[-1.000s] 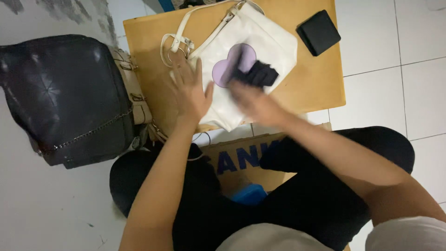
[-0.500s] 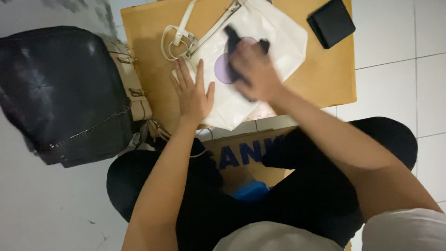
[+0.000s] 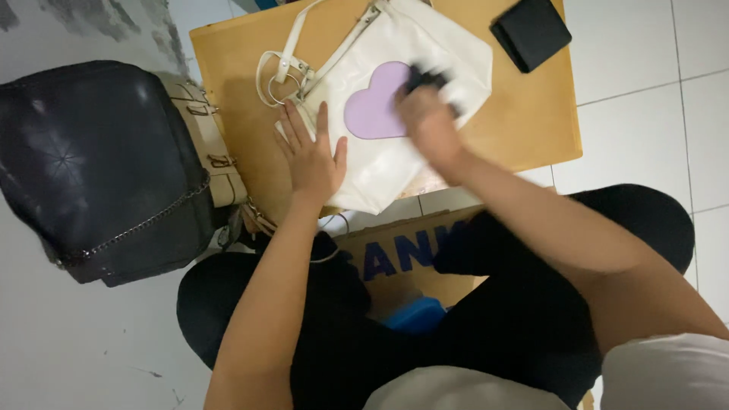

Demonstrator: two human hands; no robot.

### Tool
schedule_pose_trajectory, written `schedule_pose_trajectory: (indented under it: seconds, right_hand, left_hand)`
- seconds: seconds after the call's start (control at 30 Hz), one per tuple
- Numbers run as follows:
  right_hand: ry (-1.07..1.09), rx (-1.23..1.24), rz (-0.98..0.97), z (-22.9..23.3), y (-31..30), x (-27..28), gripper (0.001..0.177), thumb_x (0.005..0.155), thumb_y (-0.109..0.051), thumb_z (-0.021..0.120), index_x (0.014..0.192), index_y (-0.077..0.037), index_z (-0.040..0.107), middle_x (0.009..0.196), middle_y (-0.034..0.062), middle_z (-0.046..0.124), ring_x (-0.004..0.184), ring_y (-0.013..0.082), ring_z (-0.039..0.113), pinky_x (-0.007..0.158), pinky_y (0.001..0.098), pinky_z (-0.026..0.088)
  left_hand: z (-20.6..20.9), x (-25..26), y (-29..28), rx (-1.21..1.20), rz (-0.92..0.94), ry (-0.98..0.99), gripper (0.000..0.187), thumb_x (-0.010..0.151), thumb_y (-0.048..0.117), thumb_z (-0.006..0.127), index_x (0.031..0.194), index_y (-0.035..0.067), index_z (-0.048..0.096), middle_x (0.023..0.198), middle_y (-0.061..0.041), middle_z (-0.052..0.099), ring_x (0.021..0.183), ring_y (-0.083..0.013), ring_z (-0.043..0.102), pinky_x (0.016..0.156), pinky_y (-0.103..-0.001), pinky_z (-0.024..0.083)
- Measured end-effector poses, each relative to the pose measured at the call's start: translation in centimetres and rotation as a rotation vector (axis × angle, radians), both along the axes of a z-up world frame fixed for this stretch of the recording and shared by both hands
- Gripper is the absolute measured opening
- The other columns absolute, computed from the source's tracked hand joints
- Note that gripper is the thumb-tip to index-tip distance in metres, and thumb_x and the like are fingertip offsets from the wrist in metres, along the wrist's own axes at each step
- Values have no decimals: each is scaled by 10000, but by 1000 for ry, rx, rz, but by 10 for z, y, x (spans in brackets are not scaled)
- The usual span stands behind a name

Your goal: The person sits on the floor and wipes a white tote bag with a purple heart using a dark cloth, then wipes a black handbag with a chain strap. The person turns the bags over and wipes multiple sides and surfaces.

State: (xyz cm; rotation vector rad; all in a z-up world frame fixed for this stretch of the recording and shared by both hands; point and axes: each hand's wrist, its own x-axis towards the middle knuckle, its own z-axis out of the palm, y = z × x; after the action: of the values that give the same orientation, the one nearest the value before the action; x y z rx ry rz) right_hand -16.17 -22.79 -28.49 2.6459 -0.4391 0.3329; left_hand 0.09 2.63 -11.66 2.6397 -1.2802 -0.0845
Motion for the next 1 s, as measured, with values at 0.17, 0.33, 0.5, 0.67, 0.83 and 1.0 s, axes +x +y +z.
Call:
schedule_pose_trajectory:
  seconds: [0.17,0.33,0.5,0.67,0.83,1.0]
  right_hand:
    - [-250,893,761,86,100,-14,292,1073,-263,524,1213,-64,685,1015,86,617,907,275,591,759,379,424]
    - [-348,614,508,139,-35,-44,259,1069,-234,593,1096,-29,749,840,140,627,756,358,603,673,443,453]
    - [-328,612,260,155,31,-32,326,1024,-308,643,1297,-149,723,1008,38,600,906,263,579,792,407,422]
    - [-102,1209,424,169,103,-50,254,1006,-216,608,1187,-61,692,972,153,643,861,383,616,780,478,487]
    - [-173,976,-127,192,-30,-44,227,981,-414,645,1007,-244,793,776,48,692,655,299,674,579,379,498]
    - [-64,942,-332,122,40,-11,405,1128,-394,426,1214,-104,694,793,120,635,735,324,697,558,503,518]
  left_hand:
    - [15,-6,-2,17,24,49,718,1048,445,607,1643,176,308,1638,-345,13,1540,-513,64,1127,-717,318]
    - [15,-7,-13,49,1,-30,730,996,457,622,1618,159,381,1586,-392,186,1485,-569,194,1121,-738,273]
    - [-10,-2,-29,-255,-169,-113,454,1007,130,588,1459,80,590,1613,-409,176,1520,-557,132,1154,-700,213]
    - [-13,-20,-39,-343,-280,90,653,880,27,567,1523,1,458,1619,-289,334,1524,-434,282,1230,-559,224]
    - [4,-30,-41,-319,-271,-4,647,982,335,656,1506,-2,481,1574,-276,419,1486,-404,379,1212,-532,285]
    - [8,-31,-39,-312,-339,-14,738,991,422,689,1530,-17,443,1595,-343,307,1498,-483,300,1234,-556,228]
